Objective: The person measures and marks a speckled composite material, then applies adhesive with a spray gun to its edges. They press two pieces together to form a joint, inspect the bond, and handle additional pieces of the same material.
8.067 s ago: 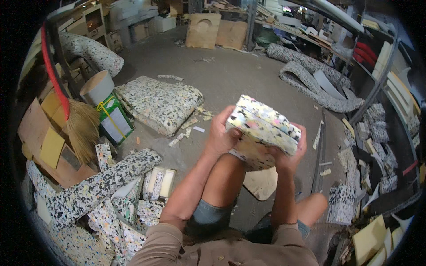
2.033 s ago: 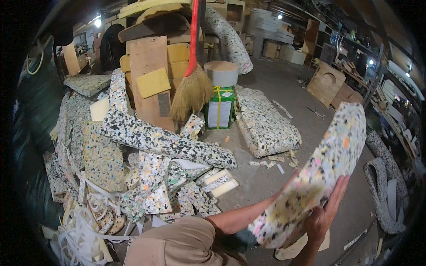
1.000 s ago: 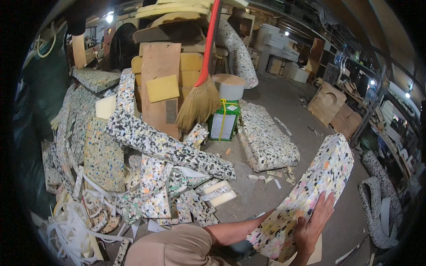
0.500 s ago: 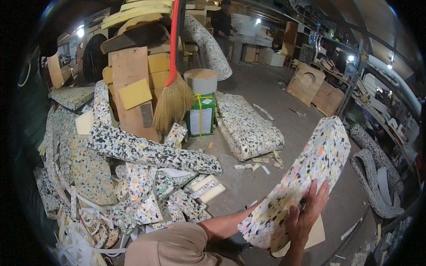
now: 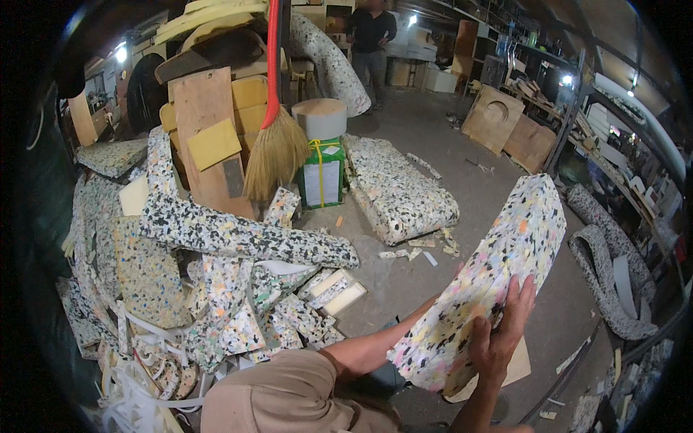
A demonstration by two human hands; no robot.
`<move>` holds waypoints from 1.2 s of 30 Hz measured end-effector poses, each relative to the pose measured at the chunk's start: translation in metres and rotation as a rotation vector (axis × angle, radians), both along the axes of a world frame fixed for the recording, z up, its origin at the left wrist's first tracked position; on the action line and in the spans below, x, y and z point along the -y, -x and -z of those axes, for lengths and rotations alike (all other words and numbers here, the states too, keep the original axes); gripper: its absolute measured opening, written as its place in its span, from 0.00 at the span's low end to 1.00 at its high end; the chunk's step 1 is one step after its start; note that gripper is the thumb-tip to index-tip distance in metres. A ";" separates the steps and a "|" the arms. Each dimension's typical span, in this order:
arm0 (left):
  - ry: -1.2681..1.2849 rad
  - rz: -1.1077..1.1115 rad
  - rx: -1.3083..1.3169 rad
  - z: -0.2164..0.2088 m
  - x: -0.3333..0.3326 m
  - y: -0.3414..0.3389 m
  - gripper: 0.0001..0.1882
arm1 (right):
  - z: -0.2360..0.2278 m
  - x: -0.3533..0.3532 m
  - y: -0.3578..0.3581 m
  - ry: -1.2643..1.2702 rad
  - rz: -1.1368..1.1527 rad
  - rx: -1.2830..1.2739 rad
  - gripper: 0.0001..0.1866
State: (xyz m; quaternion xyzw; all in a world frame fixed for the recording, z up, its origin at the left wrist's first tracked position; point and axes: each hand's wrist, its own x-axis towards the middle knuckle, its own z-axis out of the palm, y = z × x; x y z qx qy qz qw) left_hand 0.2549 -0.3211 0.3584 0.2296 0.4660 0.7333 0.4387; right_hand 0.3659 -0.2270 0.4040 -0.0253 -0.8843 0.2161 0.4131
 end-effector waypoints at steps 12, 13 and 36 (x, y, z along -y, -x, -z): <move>-0.008 -0.014 0.084 -0.005 -0.003 0.004 0.42 | 0.002 -0.012 -0.001 0.064 -0.015 -0.105 0.41; 0.002 -0.022 0.111 -0.007 -0.003 0.006 0.42 | 0.002 -0.016 0.000 0.125 -0.022 -0.107 0.41; -0.533 -0.049 -0.343 -0.001 -0.101 0.026 0.43 | 0.053 -0.082 0.032 1.344 -0.416 -0.276 0.42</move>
